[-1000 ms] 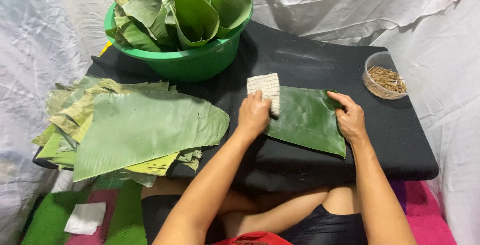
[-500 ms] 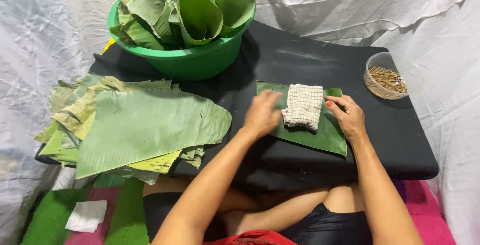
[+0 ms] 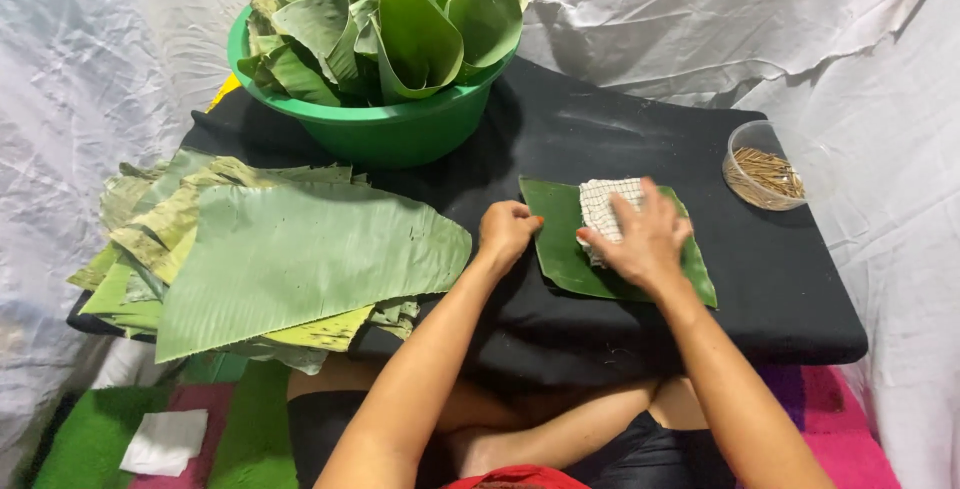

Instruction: Cleaning banana leaves with a cloth, folding them into cones, and securing them with small wooden sticks.

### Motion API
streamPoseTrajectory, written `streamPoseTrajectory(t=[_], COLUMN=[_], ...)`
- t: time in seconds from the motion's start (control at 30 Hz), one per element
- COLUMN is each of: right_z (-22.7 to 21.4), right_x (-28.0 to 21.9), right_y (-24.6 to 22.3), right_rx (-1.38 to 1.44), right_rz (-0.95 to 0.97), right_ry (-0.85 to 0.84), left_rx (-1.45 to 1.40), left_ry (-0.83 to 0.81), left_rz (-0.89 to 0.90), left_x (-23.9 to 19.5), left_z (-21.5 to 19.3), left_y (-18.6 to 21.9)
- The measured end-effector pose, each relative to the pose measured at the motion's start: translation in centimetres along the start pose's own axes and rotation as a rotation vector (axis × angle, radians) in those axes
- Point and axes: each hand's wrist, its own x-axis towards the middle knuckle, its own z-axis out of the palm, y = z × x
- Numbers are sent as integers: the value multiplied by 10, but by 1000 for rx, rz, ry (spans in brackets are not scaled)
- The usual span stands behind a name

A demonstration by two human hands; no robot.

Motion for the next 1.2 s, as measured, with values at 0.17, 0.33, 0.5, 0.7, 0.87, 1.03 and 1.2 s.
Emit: streamPoseTrajectory(t=[0.17, 0.33, 0.5, 0.7, 0.87, 1.03, 1.2], right_z=[42, 34, 28, 3, -5, -35, -17], right_x=[5, -6, -14, 1, 20, 27, 12], right_y=[34, 115, 174, 128, 110, 92, 104], right_rx=[-85, -205, -143, 273, 1101, 1153, 969], right_rz=[10, 88, 212, 219, 252, 59, -146], right_ry=[-132, 3, 49, 53, -28, 158, 128], left_rx=[24, -38, -113, -646, -681, -655, -284], left_ry=[-7, -31, -1, -307, -348, -299, -342], left_rz=[87, 29, 213, 449, 617, 645, 667], left_x=[-6, -2, -35, -56, -75, -65, -64], left_z=[-1, -11, -48, -83, -116, -131, -135], left_y=[6, 6, 36, 60, 92, 82, 51])
